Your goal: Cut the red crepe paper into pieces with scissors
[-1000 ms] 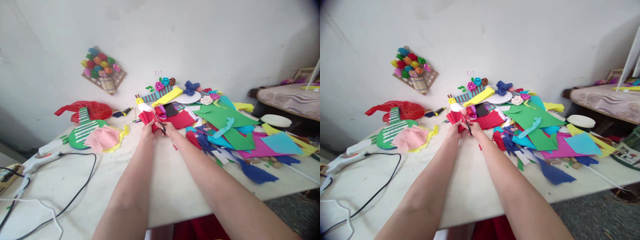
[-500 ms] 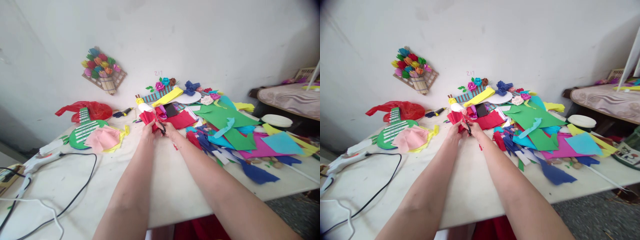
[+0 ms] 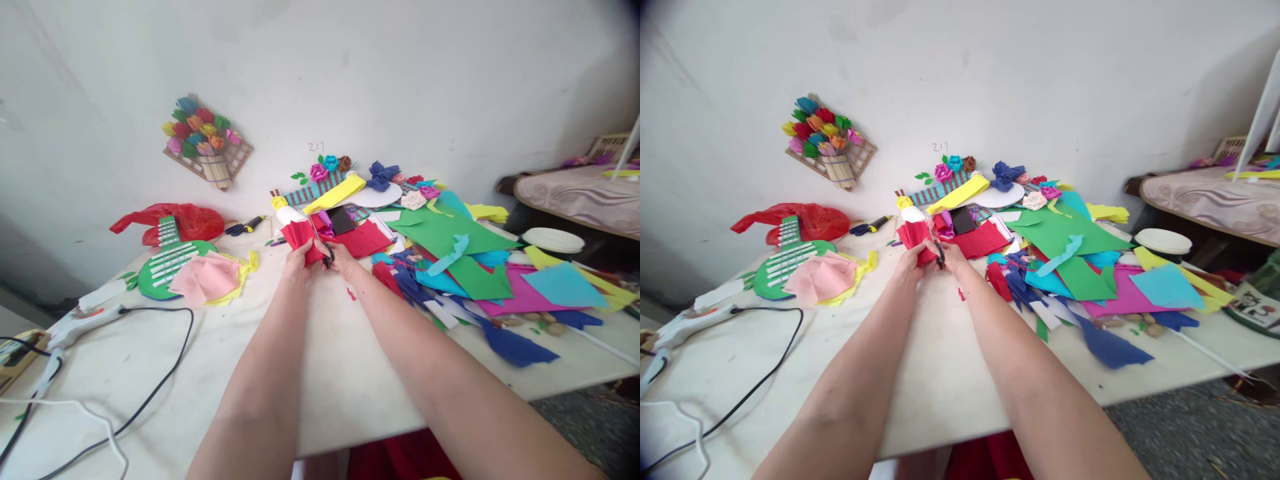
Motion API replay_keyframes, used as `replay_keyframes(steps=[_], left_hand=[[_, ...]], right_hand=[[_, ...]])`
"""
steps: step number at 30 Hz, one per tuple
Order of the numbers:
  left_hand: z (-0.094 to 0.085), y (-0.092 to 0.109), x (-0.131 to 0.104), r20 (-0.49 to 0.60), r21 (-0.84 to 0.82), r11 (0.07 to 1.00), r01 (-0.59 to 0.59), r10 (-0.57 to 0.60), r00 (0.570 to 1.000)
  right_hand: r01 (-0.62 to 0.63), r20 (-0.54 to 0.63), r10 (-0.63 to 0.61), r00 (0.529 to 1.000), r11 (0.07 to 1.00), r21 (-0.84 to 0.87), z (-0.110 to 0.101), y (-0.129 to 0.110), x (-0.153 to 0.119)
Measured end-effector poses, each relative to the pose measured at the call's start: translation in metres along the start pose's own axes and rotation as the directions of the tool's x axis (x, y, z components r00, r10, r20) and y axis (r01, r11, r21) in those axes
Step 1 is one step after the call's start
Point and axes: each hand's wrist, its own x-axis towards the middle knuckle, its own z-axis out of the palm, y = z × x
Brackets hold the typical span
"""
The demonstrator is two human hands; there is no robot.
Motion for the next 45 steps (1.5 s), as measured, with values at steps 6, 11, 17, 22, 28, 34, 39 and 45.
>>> replay_keyframes(steps=[6, 11, 17, 22, 28, 34, 39, 45], left_hand=[[-0.0016, -0.0021, 0.0033, 0.026, -0.023, 1.000, -0.005, 0.006, 1.000], [-0.0016, -0.0029, 0.0045, 0.015, -0.035, 0.999, -0.010, 0.011, 1.000], [-0.0019, -0.0034, 0.0048, 0.022, -0.048, 0.998, -0.032, 0.034, 0.999], [-0.0021, -0.0028, 0.0042, 0.032, -0.043, 0.998, -0.045, 0.046, 0.998], [-0.0004, -0.0015, 0.0008, 0.017, -0.031, 0.999, -0.036, 0.037, 0.999], [-0.0010, -0.0019, 0.0016, 0.021, -0.033, 0.999, -0.043, 0.044, 0.999], [-0.0019, -0.0019, 0.0024, 0.032, -0.025, 0.999, -0.030, 0.030, 0.999], [-0.0026, -0.0004, -0.0006, 0.044, -0.027, 1.000, 0.013, -0.012, 0.999]], right_hand=[[0.033, -0.003, -0.033, 0.999, 0.999, -0.004, 0.0007, 0.0005, 0.0016], [0.075, -0.027, -0.075, 0.997, 0.997, -0.001, 0.0008, 0.0034, 0.0047], [0.099, -0.035, -0.099, 0.995, 0.995, 0.000, -0.0003, 0.0077, 0.0087], [0.110, -0.039, -0.111, 0.993, 0.994, -0.015, 0.0000, 0.0076, 0.0085], [0.112, -0.043, -0.112, 0.993, 0.994, -0.002, 0.0004, 0.0066, 0.0075], [0.115, -0.048, -0.115, 0.992, 0.993, -0.002, 0.0009, 0.0072, 0.0080], [0.109, -0.026, -0.108, 0.994, 0.994, 0.006, 0.0010, 0.0058, 0.0066], [0.022, -0.007, -0.022, 1.000, 1.000, 0.022, -0.0017, 0.0006, 0.0018]])
